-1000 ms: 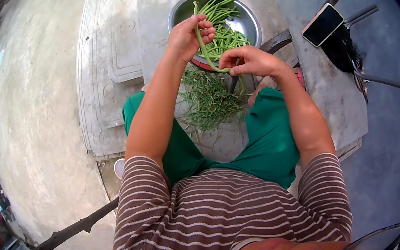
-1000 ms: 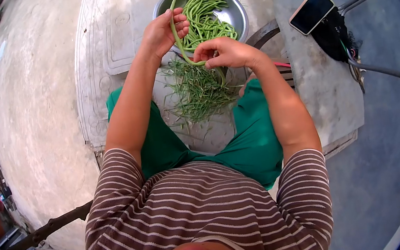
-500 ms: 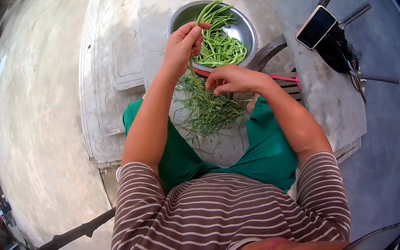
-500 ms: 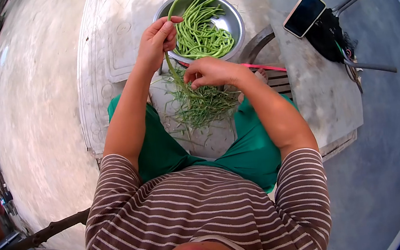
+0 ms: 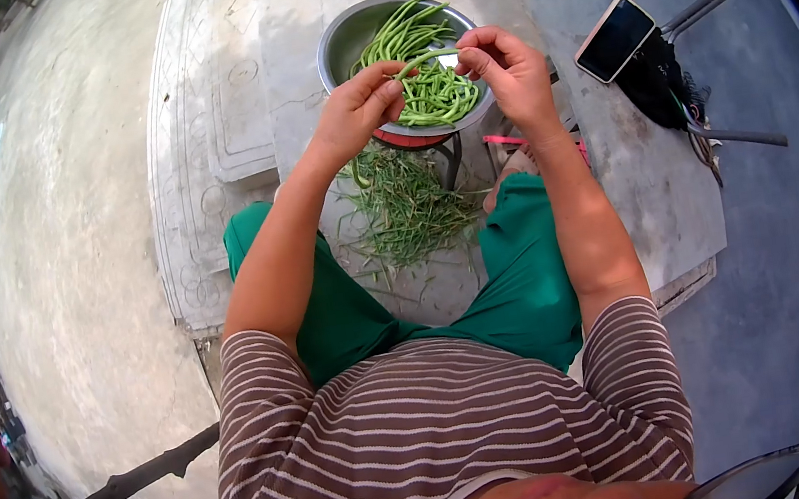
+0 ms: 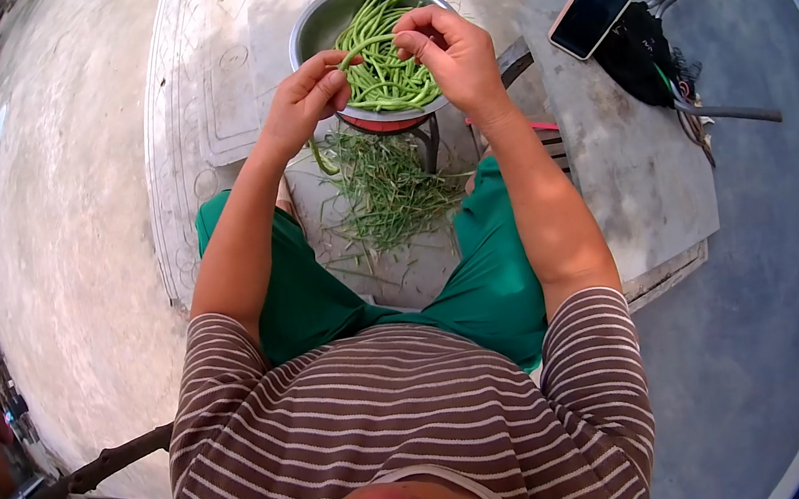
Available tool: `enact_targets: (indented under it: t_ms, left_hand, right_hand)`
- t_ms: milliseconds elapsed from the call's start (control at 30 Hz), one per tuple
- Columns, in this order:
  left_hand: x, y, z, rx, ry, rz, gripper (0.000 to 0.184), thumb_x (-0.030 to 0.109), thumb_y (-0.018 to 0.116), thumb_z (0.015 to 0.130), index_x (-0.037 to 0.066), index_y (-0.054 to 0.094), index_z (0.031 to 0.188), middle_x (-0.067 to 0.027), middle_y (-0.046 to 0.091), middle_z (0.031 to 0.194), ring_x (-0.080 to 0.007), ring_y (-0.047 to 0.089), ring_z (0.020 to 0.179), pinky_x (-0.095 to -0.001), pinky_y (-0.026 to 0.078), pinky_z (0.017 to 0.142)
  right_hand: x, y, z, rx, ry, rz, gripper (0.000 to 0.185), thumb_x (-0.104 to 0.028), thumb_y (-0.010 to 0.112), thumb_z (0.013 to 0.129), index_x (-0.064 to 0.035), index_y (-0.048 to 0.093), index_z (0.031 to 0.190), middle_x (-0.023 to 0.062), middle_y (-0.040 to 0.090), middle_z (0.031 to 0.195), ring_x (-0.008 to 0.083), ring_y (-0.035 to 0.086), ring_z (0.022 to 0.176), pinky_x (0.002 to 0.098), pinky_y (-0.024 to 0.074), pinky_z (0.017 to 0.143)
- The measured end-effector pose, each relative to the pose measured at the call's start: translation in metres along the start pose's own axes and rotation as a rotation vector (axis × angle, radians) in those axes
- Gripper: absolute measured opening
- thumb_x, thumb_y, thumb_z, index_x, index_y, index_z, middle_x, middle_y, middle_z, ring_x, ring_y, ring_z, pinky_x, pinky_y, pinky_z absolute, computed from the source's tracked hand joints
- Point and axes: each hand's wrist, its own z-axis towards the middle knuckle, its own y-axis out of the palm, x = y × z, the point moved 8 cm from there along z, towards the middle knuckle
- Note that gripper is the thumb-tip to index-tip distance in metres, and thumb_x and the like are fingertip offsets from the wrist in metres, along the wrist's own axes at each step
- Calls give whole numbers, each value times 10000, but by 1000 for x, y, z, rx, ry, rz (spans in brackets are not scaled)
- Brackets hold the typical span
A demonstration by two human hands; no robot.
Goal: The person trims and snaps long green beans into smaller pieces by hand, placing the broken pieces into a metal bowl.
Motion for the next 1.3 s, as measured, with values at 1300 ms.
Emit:
enact_targets:
  t_ms: [1300]
  left_hand:
    - [34,5,17,345,189,-445,118,152,624,902,35,634,920,-17,623,864,-120,561,769,-254,466,703]
  right_hand:
    - [5,49,-14,-113,368,548,124,-141,578,927,-18,579,917,31,587,749,91,550,640,210,443,562]
